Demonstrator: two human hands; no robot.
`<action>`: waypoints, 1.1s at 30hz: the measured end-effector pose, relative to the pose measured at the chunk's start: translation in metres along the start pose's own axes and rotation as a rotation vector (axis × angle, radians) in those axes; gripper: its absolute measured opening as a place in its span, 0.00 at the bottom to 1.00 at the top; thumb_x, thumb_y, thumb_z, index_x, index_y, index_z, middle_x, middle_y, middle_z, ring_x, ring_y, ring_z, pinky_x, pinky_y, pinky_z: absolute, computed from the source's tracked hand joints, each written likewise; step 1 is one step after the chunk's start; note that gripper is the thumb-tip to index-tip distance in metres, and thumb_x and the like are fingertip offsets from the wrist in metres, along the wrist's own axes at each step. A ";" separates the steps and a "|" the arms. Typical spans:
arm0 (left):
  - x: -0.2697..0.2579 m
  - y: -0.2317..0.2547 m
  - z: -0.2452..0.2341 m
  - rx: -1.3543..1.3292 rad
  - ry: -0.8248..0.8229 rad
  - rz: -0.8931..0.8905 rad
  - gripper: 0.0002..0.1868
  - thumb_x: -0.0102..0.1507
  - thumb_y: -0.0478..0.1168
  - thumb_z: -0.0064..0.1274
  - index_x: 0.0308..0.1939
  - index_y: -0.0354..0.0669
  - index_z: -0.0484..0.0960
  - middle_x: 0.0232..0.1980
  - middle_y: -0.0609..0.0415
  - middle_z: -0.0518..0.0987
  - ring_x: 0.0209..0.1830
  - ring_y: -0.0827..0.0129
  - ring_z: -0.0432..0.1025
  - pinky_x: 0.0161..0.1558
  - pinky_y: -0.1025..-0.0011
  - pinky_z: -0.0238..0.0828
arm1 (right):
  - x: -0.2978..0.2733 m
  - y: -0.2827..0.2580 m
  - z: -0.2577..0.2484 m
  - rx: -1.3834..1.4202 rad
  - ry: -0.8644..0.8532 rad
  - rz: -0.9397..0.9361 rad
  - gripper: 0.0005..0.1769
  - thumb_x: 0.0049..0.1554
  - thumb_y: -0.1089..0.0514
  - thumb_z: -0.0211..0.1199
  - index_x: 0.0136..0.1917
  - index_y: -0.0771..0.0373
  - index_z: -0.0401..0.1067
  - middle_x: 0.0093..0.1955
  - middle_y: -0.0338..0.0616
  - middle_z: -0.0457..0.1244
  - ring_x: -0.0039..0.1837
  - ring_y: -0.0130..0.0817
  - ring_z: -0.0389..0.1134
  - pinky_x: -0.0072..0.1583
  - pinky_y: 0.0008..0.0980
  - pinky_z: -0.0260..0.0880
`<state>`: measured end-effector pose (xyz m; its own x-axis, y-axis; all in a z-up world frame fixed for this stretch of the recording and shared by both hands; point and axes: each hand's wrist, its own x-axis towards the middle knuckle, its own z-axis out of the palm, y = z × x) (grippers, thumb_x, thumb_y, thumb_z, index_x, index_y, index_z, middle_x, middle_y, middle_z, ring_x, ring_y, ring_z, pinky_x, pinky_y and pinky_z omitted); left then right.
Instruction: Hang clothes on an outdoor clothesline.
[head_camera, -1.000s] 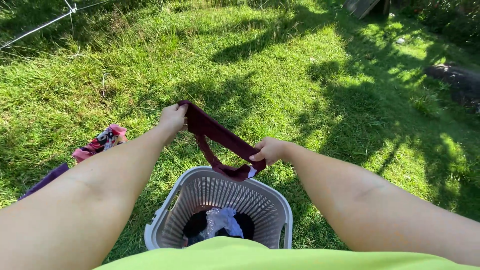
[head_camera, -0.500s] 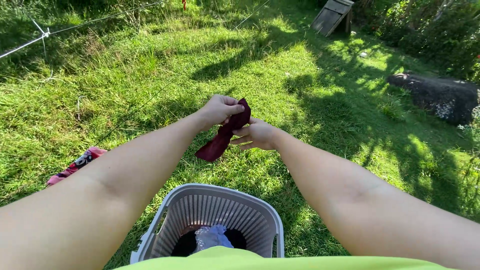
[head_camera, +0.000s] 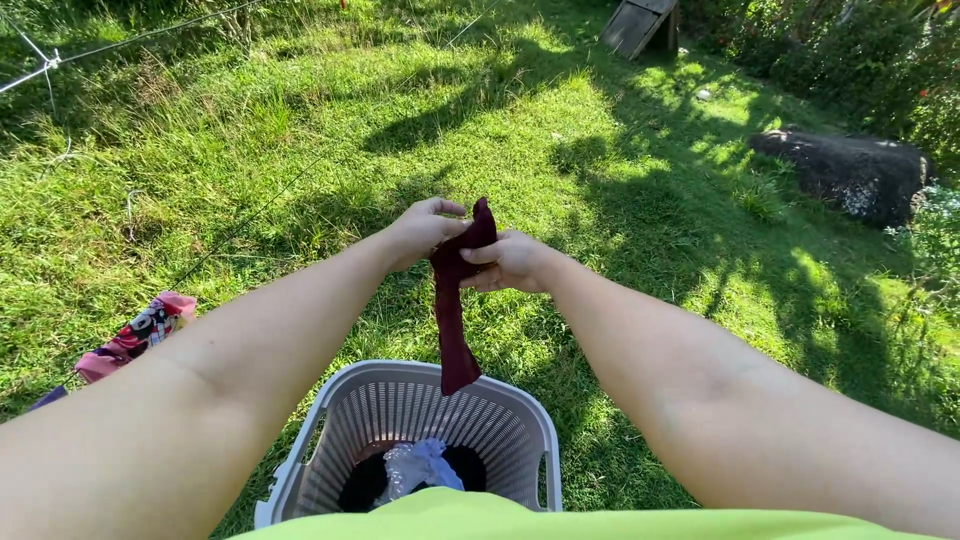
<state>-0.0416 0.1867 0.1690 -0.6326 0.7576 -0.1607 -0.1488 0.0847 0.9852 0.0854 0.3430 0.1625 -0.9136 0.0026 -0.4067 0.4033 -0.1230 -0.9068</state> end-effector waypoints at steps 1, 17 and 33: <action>-0.003 -0.001 -0.001 0.001 -0.001 -0.002 0.16 0.61 0.35 0.54 0.52 0.50 0.75 0.46 0.53 0.83 0.45 0.66 0.78 0.45 0.65 0.77 | 0.001 0.001 0.000 0.002 0.000 0.001 0.21 0.55 0.57 0.67 0.61 0.60 0.72 0.57 0.46 0.71 0.60 0.48 0.73 0.65 0.53 0.68; -0.037 -0.002 -0.045 0.322 -0.044 -0.300 0.09 0.66 0.40 0.55 0.46 0.40 0.81 0.35 0.59 0.73 0.33 0.73 0.68 0.41 0.69 0.72 | 0.032 0.006 0.012 -0.198 0.053 0.041 0.23 0.60 0.44 0.62 0.63 0.58 0.70 0.61 0.48 0.65 0.59 0.48 0.73 0.62 0.50 0.71; -0.070 0.005 -0.070 0.203 0.197 0.022 0.08 0.56 0.44 0.52 0.26 0.44 0.79 0.27 0.59 0.75 0.29 0.70 0.66 0.37 0.66 0.63 | 0.065 0.032 0.023 -0.499 -0.054 0.208 0.27 0.62 0.56 0.56 0.73 0.61 0.62 0.62 0.48 0.65 0.55 0.40 0.70 0.56 0.47 0.73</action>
<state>-0.0516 0.0886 0.1811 -0.7723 0.6221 -0.1284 0.0093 0.2131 0.9770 0.0380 0.3168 0.1096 -0.8081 -0.0243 -0.5886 0.5394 0.3711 -0.7559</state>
